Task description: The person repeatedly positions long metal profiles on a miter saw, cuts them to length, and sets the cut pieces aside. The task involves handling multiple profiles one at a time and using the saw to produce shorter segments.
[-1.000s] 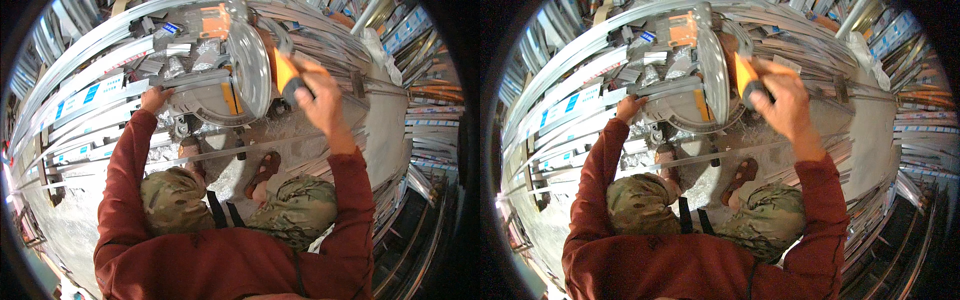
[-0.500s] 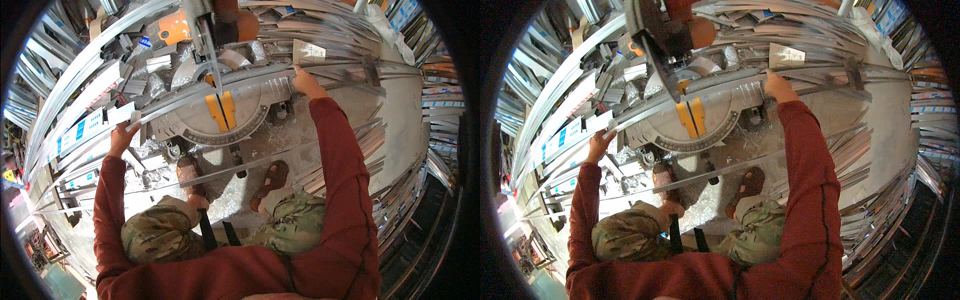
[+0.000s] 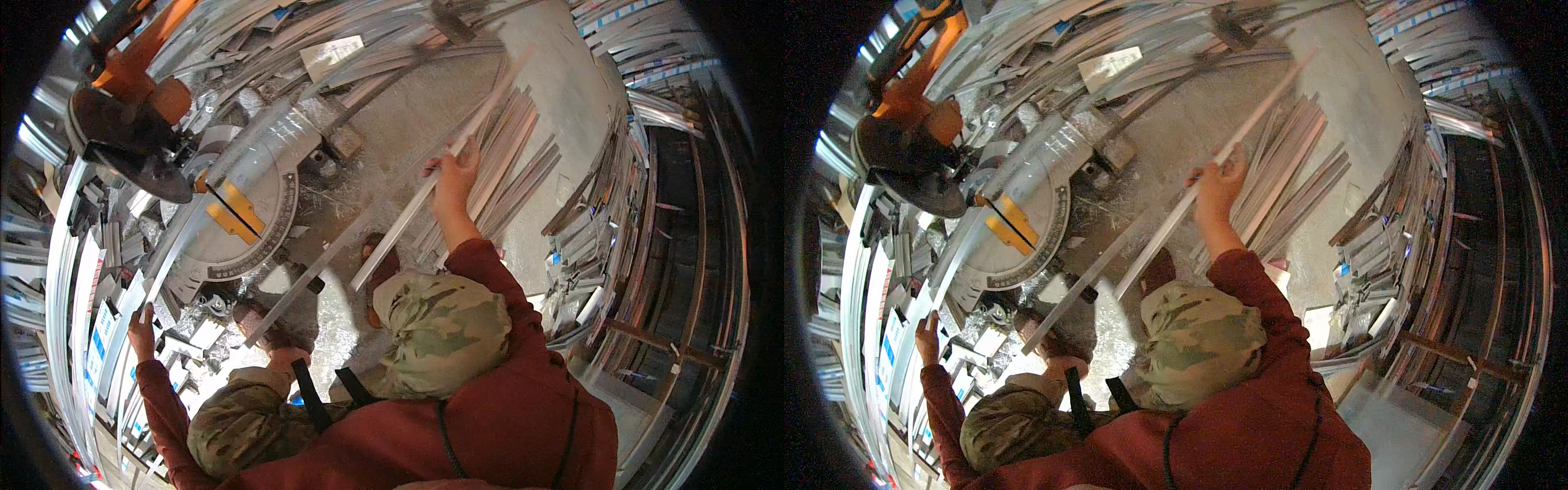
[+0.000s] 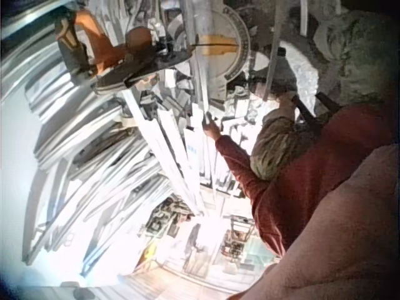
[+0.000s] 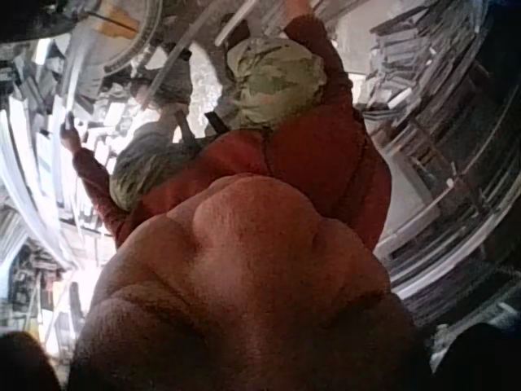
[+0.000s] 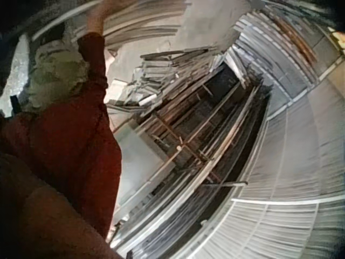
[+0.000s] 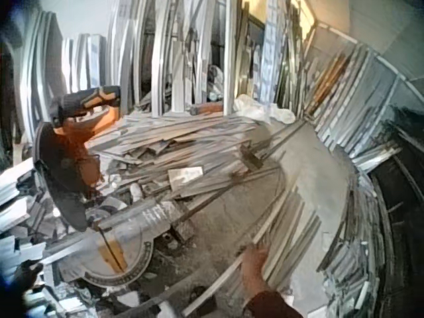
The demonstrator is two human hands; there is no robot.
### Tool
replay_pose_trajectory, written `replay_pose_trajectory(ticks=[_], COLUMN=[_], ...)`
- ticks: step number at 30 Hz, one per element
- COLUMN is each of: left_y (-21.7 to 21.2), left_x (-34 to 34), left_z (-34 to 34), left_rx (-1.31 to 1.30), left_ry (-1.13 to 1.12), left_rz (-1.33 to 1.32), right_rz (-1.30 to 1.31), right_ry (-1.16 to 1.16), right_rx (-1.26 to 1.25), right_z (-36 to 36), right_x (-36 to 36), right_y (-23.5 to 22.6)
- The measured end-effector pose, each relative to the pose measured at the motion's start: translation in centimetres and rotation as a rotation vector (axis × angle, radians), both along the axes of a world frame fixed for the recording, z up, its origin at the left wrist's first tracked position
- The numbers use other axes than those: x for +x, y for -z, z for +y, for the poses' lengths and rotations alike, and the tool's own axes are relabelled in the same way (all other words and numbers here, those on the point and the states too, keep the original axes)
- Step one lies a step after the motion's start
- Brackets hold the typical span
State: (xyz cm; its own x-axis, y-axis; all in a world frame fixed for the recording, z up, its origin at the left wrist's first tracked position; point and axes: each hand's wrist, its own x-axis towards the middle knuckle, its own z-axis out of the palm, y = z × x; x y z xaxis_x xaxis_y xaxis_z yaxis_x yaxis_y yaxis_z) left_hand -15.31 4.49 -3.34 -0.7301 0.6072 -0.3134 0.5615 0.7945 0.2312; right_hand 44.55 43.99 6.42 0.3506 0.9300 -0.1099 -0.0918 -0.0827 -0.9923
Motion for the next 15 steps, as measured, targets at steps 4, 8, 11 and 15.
replay_pose_trajectory(ticks=[4, 8, 11, 15], left_y=[-0.5, -0.6, 0.2, -2.4], left_x=[0.9, 2.7, 2.5, 7.7], left_z=[0.4, 1.6, 0.2, 7.1], left_rx=[0.048, 0.164, 0.14, -0.049], left_ry=[0.027, 0.027, 0.017, 0.065], left_rz=[-0.058, -0.121, -0.144, -0.271], right_rz=[-0.143, -0.306, -0.737, -0.778], right_ry=[0.189, 0.272, 0.15, 0.019], right_rx=[-0.19, -0.345, -0.496, -0.396], right_z=[2.4, 3.9, 4.0, 4.9], right_x=[9.0, 17.3, 18.1, 15.9], right_y=[4.2, 11.9, 13.8, 13.7])
